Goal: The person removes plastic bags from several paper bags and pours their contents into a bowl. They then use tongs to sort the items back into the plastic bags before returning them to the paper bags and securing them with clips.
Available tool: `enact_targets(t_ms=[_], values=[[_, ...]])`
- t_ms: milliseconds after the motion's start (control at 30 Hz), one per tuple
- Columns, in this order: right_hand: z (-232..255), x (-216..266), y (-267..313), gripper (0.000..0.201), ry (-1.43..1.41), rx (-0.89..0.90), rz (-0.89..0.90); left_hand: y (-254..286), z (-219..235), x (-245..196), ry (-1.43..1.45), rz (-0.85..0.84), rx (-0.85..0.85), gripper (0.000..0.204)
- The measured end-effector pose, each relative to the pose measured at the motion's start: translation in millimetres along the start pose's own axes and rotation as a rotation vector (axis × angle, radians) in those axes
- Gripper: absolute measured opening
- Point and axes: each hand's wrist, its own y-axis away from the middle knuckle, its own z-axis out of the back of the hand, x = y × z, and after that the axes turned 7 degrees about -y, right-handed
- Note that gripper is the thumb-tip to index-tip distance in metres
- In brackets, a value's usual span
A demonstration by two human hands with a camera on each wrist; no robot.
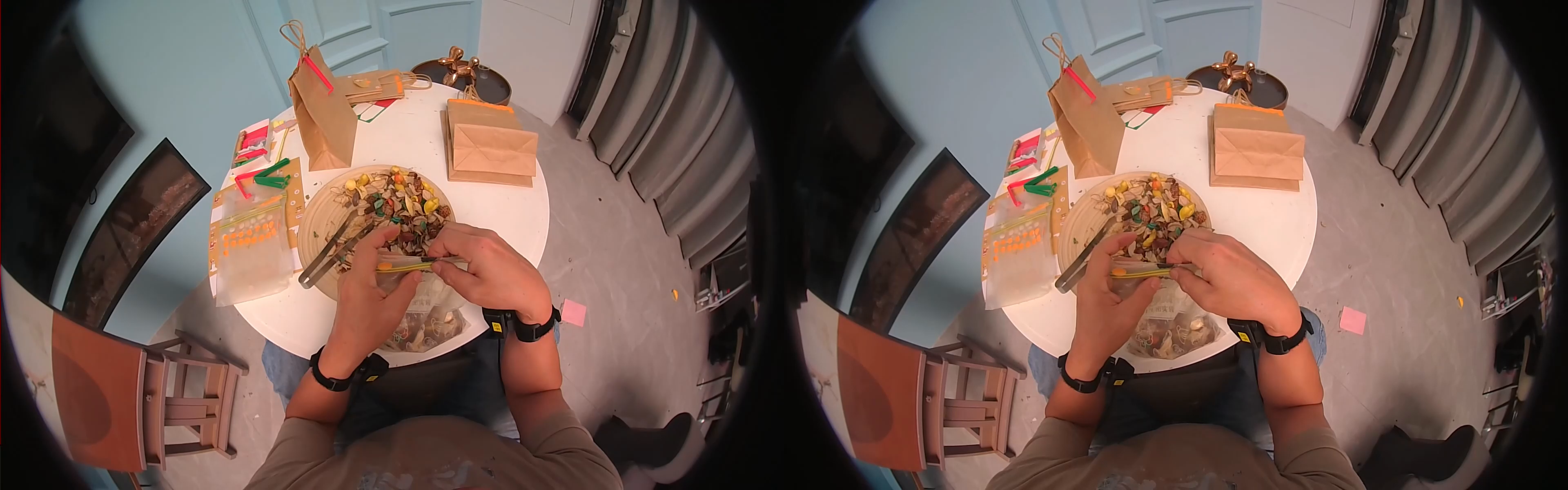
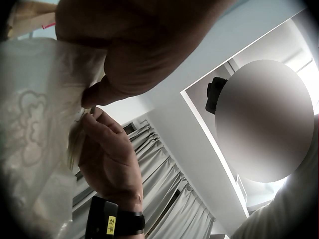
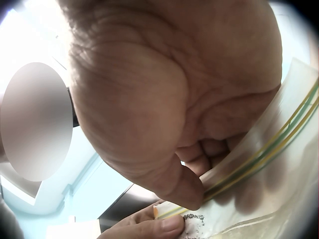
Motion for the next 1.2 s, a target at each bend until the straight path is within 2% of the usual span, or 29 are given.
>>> enact_targets(t_ms=[733, 1200], values=[[-2.2, -3.1, -1.4, 0.018, -0.023, 0.016, -0.010, 0.5, 1.1, -4.5, 0.017, 0.036, 0.008, 0.066], [-1.6, -2.0, -2.9, 0.016, 0.011, 0.022, 0.015, -0.3, -0.1, -1.1, -0.027, -0.019, -0.003, 0.066]])
